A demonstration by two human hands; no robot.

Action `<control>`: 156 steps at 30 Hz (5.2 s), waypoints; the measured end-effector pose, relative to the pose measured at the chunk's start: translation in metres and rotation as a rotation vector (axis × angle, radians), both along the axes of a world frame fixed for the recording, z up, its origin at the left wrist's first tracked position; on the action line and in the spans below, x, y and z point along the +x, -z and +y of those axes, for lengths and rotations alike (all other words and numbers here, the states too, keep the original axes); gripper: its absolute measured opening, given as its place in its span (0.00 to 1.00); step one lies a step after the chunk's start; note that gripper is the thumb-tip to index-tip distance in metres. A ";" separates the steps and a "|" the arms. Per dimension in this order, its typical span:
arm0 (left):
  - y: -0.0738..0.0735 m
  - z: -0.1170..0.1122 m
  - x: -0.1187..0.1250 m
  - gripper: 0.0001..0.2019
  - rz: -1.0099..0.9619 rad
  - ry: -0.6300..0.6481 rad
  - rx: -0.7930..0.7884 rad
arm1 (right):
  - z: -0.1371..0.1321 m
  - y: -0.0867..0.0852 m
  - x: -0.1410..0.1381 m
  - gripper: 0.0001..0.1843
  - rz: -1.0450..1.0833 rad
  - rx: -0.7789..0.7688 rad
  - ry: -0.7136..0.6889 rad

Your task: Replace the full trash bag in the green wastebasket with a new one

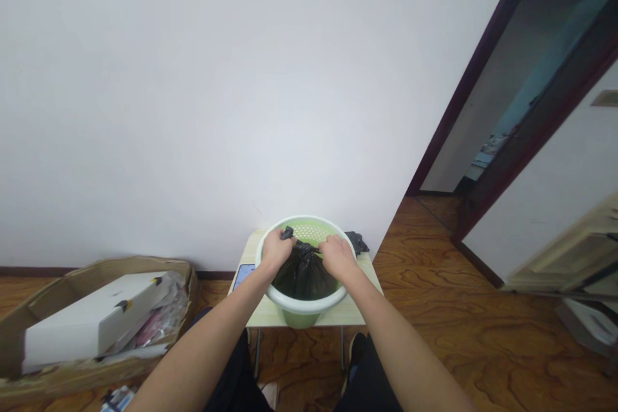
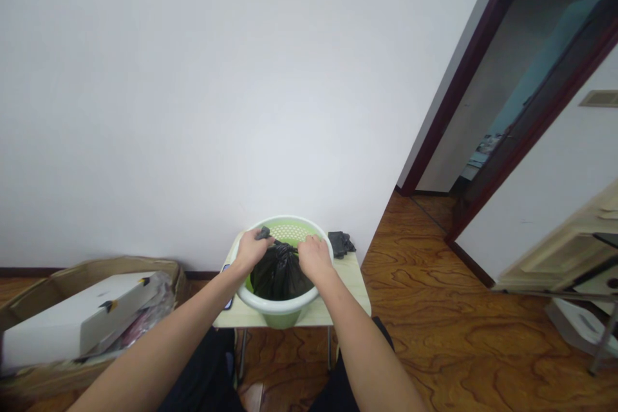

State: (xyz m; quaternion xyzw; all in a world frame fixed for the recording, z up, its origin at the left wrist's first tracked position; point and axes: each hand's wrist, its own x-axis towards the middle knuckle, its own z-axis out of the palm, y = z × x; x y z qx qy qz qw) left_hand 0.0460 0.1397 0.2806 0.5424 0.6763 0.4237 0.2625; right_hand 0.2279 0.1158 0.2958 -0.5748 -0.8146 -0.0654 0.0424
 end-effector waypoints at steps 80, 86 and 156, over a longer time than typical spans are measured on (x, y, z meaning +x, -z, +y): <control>-0.017 -0.023 -0.018 0.12 0.040 0.377 0.258 | -0.120 0.092 0.020 0.24 0.785 0.334 0.060; -0.037 -0.007 -0.008 0.14 -0.022 0.417 0.181 | -0.112 0.090 0.021 0.23 0.782 0.355 0.051; -0.274 0.048 -0.008 0.05 -0.667 0.057 0.644 | -0.094 0.070 0.028 0.22 0.832 0.293 0.033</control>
